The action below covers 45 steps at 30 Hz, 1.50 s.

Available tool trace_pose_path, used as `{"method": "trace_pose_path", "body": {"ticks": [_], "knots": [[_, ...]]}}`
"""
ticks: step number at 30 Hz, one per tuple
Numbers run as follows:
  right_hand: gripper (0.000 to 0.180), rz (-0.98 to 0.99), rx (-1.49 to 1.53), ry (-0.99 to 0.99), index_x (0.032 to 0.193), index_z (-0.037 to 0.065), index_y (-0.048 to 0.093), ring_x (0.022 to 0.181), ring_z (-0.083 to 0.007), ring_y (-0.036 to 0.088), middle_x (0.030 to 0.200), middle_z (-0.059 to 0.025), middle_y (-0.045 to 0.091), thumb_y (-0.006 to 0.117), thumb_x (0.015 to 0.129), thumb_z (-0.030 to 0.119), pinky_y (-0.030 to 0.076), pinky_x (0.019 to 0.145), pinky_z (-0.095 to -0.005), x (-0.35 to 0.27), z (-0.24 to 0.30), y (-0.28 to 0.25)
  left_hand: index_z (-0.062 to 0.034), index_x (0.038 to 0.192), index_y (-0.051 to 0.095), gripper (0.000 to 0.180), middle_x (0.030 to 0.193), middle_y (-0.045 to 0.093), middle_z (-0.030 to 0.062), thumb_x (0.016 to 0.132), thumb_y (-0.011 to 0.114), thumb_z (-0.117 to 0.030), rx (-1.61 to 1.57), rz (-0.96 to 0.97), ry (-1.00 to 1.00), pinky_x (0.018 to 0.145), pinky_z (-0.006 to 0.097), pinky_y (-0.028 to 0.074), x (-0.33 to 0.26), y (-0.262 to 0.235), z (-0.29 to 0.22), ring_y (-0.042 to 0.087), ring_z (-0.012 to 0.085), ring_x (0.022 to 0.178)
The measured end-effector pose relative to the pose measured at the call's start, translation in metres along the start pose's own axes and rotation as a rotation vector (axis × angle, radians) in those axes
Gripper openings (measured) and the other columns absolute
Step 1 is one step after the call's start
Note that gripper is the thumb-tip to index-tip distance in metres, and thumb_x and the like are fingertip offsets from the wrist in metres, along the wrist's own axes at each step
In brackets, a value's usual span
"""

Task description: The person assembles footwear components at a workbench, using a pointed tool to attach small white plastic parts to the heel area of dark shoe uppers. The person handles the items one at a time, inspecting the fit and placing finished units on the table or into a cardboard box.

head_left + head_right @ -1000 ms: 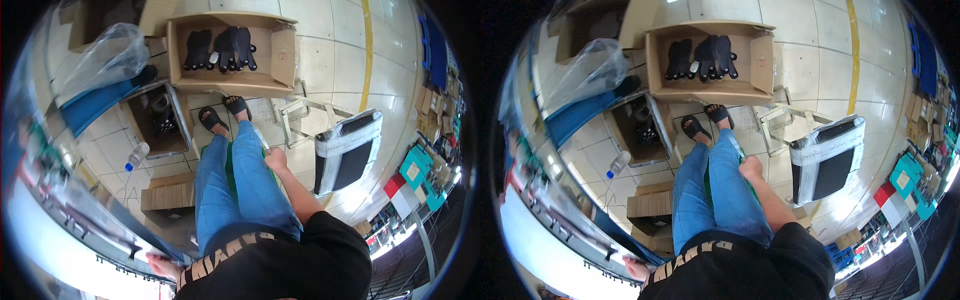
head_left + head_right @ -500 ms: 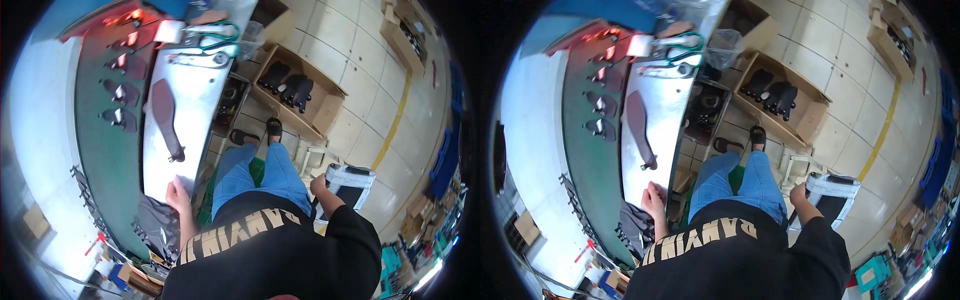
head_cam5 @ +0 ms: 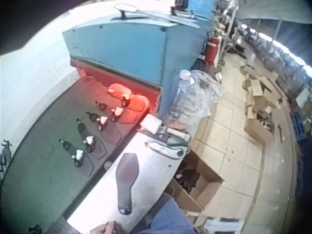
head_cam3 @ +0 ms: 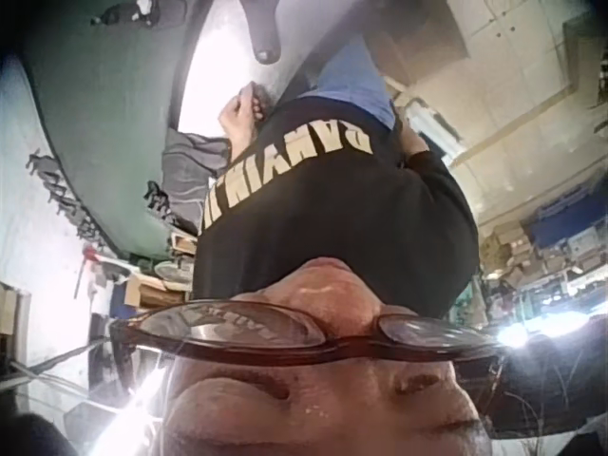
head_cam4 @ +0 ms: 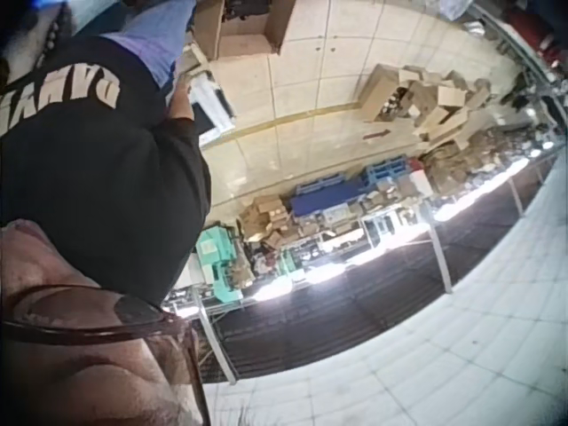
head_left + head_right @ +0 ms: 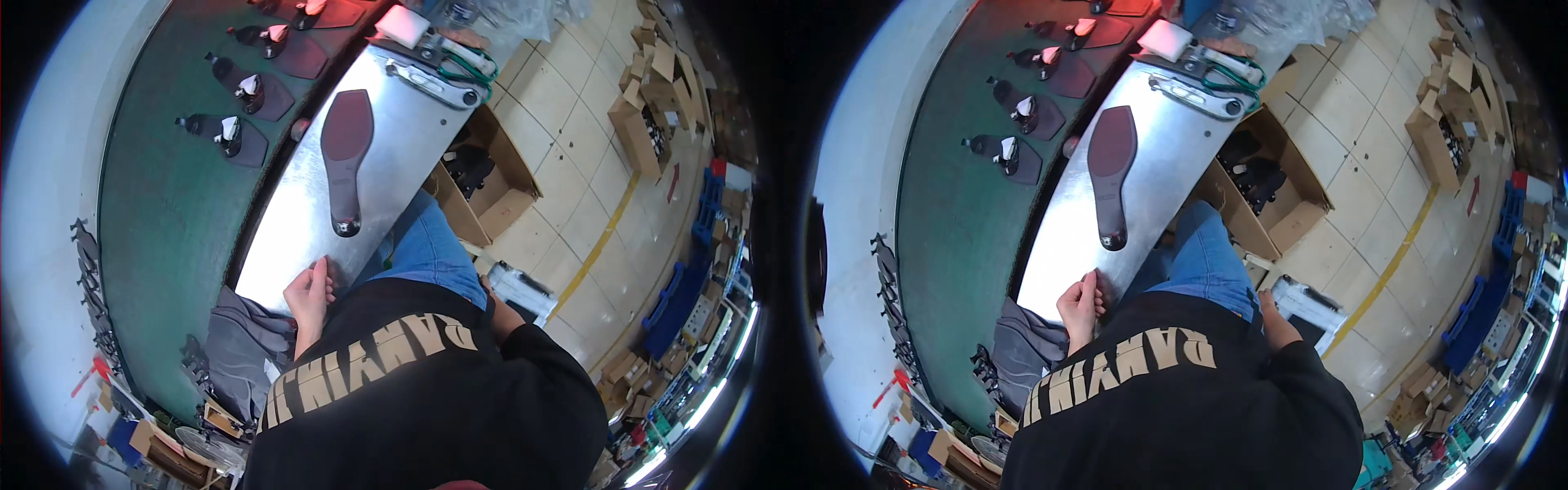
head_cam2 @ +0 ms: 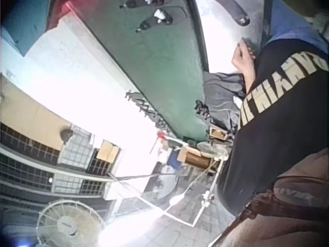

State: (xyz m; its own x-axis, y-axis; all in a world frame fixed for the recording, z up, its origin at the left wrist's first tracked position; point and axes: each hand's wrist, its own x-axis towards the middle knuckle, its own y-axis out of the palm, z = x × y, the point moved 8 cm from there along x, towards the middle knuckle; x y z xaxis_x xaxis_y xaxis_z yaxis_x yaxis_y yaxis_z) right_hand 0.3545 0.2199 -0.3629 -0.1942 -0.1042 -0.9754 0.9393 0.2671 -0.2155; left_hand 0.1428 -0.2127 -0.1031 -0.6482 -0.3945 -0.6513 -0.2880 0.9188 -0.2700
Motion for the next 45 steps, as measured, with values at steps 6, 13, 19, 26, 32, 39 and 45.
{"method": "trace_pose_path", "body": {"ticks": [6, 13, 19, 26, 32, 39, 45], "knots": [[0.026, 0.001, 0.052, -0.025, 0.102, 0.018, 0.071, 0.109, -0.0189, 0.058, 0.112, -0.0017, 0.067, 0.061, 0.08, 0.027, 0.035, 0.092, -0.0383, -0.009, 0.015, -0.014, -0.0018, 0.062, 0.059, 0.039, 0.052, 0.056, 0.0042, 0.089, 0.067, -0.028, -0.065, 0.016, -0.109, 0.037, 0.02, 0.038, 0.009, -0.011, 0.011, 0.05, 0.0087, 0.038], [0.026, -0.01, 0.131, -0.02, 0.102, 0.017, 0.071, 0.109, -0.0202, 0.059, 0.113, -0.0024, 0.067, 0.061, 0.08, 0.027, 0.035, 0.093, -0.0392, -0.026, 0.023, -0.003, -0.0026, 0.062, 0.059, 0.037, 0.051, 0.057, 0.0046, 0.091, 0.066, -0.025, -0.05, 0.102, -0.081, 0.035, 0.02, 0.036, 0.011, -0.007, 0.011, 0.052, 0.0095, 0.038], [0.027, -0.067, 0.18, -0.024, 0.103, 0.017, 0.07, 0.108, -0.0214, 0.059, 0.113, -0.003, 0.066, 0.06, 0.08, 0.027, 0.035, 0.093, -0.04, -0.021, 0.032, -0.014, -0.0034, 0.063, 0.059, 0.037, 0.051, 0.056, 0.0039, 0.091, 0.066, -0.026, -0.042, 0.092, -0.05, 0.035, 0.02, 0.037, 0.01, -0.005, 0.006, 0.052, 0.0098, 0.038], [0.027, -0.126, 0.199, -0.053, 0.104, 0.016, 0.07, 0.107, -0.0227, 0.059, 0.114, -0.0036, 0.066, 0.06, 0.08, 0.027, 0.035, 0.094, -0.0409, -0.015, 0.029, -0.029, -0.0035, 0.064, 0.059, 0.037, 0.052, 0.057, 0.0043, 0.091, 0.065, -0.028, -0.01, 0.078, -0.019, 0.035, 0.02, 0.037, 0.011, -0.005, 0.004, 0.054, 0.0107, 0.039], [0.028, -0.18, 0.193, -0.073, 0.104, 0.015, 0.069, 0.107, -0.0239, 0.059, 0.114, -0.0042, 0.065, 0.059, 0.081, 0.027, 0.036, 0.094, -0.0417, 0.0, 0.01, -0.056, -0.0034, 0.065, 0.06, 0.036, 0.053, 0.058, 0.0051, 0.091, 0.065, -0.028, 0.009, 0.133, -0.059, 0.036, 0.02, 0.037, 0.012, -0.006, 0.009, 0.055, 0.0118, 0.04], [0.028, -0.192, 0.16, -0.117, 0.105, 0.015, 0.069, 0.106, -0.0252, 0.059, 0.115, -0.0049, 0.065, 0.059, 0.081, 0.027, 0.036, 0.094, -0.0426, 0.002, 0.002, -0.077, -0.0032, 0.065, 0.06, 0.036, 0.054, 0.059, 0.0057, 0.091, 0.065, -0.026, -0.032, 0.174, -0.121, 0.037, 0.02, 0.039, 0.015, -0.009, 0.011, 0.057, 0.0123, 0.041], [0.029, -0.156, 0.092, -0.146, 0.105, 0.014, 0.068, 0.106, -0.0264, 0.06, 0.115, -0.0055, 0.065, 0.058, 0.081, 0.026, 0.036, 0.095, -0.0433, 0.008, 0.0, -0.106, -0.0034, 0.064, 0.061, 0.036, 0.053, 0.059, 0.0057, 0.091, 0.064, -0.026, -0.065, 0.131, -0.208, 0.038, 0.022, 0.041, 0.006, -0.014, 0.012, 0.056, 0.0126, 0.041]]}}
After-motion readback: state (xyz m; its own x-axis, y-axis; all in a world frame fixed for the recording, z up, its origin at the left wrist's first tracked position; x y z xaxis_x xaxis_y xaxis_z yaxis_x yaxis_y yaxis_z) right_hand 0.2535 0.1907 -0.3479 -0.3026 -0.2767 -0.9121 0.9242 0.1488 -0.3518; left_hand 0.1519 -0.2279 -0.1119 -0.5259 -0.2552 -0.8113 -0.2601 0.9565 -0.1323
